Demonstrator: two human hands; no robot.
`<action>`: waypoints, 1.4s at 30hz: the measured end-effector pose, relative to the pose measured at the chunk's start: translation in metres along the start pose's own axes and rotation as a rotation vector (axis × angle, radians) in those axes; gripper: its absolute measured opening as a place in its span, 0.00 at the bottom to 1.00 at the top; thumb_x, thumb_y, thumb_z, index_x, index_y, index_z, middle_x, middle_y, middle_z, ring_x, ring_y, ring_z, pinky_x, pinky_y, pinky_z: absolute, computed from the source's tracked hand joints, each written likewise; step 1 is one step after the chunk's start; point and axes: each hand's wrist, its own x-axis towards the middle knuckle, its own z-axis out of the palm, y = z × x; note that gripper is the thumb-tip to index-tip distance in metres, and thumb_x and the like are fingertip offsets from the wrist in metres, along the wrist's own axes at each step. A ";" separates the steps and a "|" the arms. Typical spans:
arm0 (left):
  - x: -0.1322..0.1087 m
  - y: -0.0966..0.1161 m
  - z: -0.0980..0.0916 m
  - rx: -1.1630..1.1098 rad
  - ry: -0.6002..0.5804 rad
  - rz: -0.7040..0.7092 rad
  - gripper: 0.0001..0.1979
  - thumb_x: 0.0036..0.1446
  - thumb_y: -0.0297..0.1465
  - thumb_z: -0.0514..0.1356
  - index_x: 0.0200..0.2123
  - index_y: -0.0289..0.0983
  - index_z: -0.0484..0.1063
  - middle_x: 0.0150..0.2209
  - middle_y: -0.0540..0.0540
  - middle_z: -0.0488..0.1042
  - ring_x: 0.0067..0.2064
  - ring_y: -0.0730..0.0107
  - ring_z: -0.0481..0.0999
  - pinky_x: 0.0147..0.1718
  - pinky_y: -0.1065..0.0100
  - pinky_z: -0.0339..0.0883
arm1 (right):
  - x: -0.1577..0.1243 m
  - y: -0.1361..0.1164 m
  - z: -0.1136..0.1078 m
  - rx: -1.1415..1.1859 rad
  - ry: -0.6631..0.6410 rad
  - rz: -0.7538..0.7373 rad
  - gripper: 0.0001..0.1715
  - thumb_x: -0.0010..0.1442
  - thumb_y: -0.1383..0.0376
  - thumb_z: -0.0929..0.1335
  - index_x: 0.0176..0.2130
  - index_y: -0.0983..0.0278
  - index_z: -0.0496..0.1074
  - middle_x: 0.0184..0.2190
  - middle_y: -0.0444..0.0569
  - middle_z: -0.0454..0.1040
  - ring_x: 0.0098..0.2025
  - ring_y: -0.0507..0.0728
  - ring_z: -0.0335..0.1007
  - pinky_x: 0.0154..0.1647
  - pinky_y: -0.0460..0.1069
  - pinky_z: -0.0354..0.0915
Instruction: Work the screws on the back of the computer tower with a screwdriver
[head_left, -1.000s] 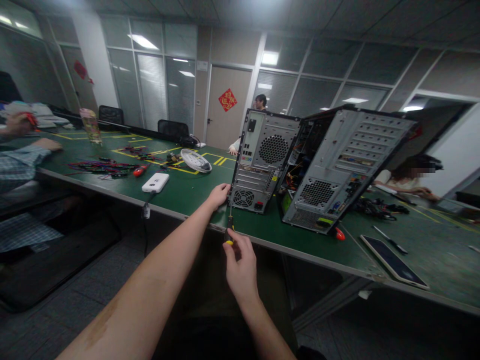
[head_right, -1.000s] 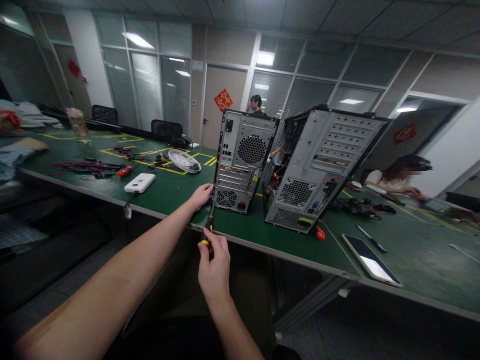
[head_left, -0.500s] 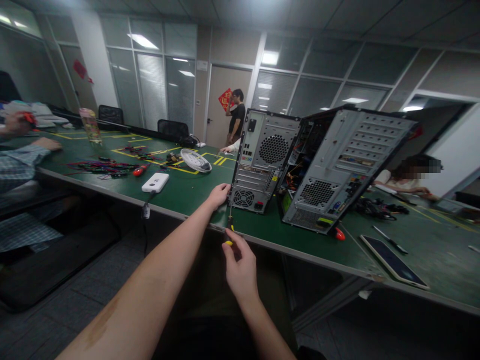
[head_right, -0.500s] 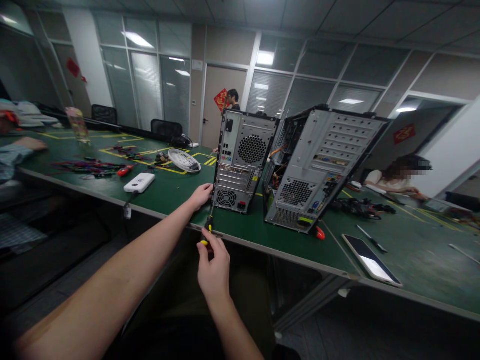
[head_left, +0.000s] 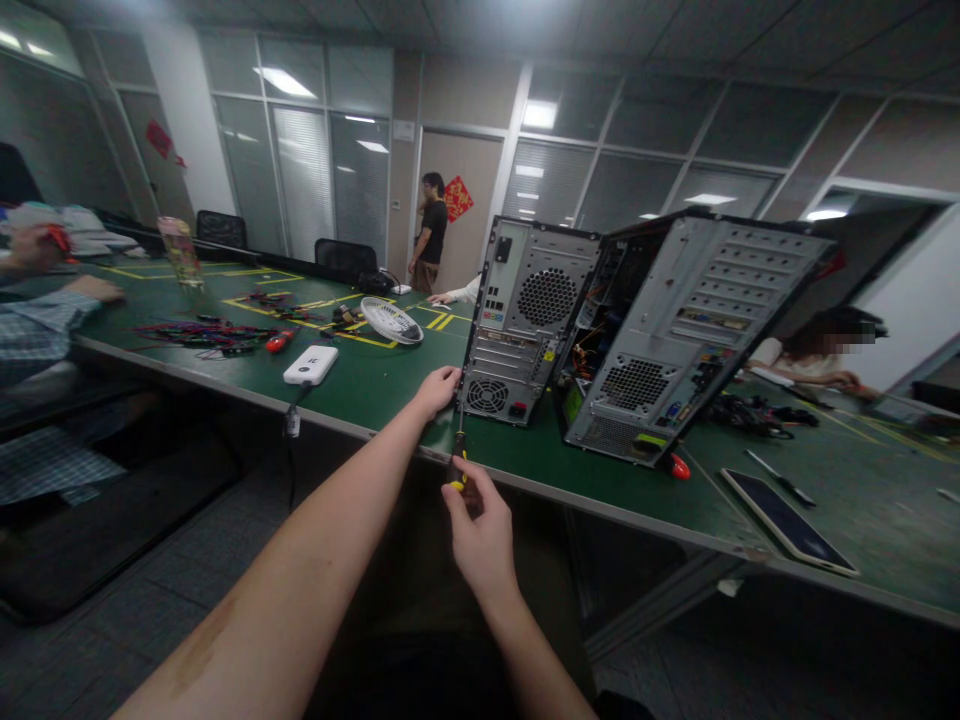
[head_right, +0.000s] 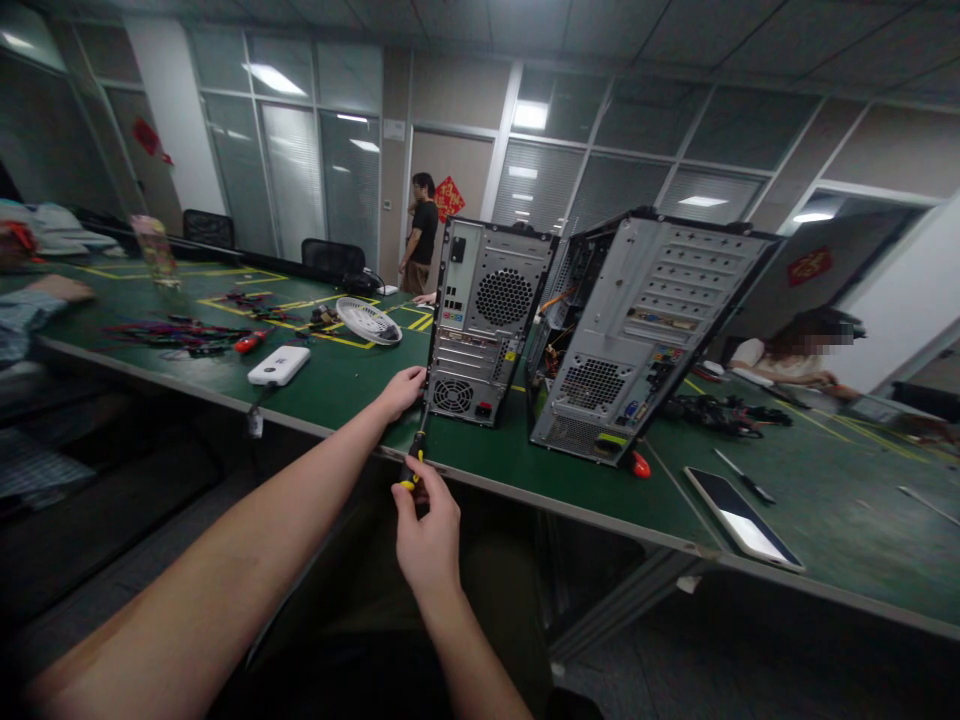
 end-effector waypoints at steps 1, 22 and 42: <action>0.000 0.000 0.000 0.001 0.000 0.003 0.15 0.68 0.39 0.60 0.44 0.37 0.83 0.42 0.42 0.84 0.45 0.60 0.80 0.47 0.64 0.72 | 0.000 0.001 0.001 0.023 0.006 0.018 0.20 0.68 0.59 0.71 0.57 0.61 0.78 0.48 0.53 0.85 0.45 0.60 0.83 0.49 0.54 0.77; -0.001 -0.001 0.000 -0.027 -0.009 -0.003 0.15 0.68 0.41 0.61 0.44 0.38 0.83 0.42 0.41 0.84 0.43 0.60 0.80 0.47 0.63 0.73 | 0.000 0.001 0.001 0.109 0.007 0.086 0.19 0.71 0.55 0.71 0.57 0.60 0.72 0.44 0.53 0.85 0.42 0.60 0.84 0.48 0.55 0.77; -0.001 0.000 0.000 0.007 0.000 0.019 0.15 0.69 0.39 0.59 0.44 0.37 0.84 0.43 0.41 0.85 0.45 0.59 0.81 0.47 0.63 0.74 | 0.002 -0.003 -0.004 -0.049 0.003 -0.032 0.18 0.65 0.61 0.73 0.54 0.60 0.80 0.47 0.51 0.83 0.43 0.58 0.80 0.46 0.52 0.75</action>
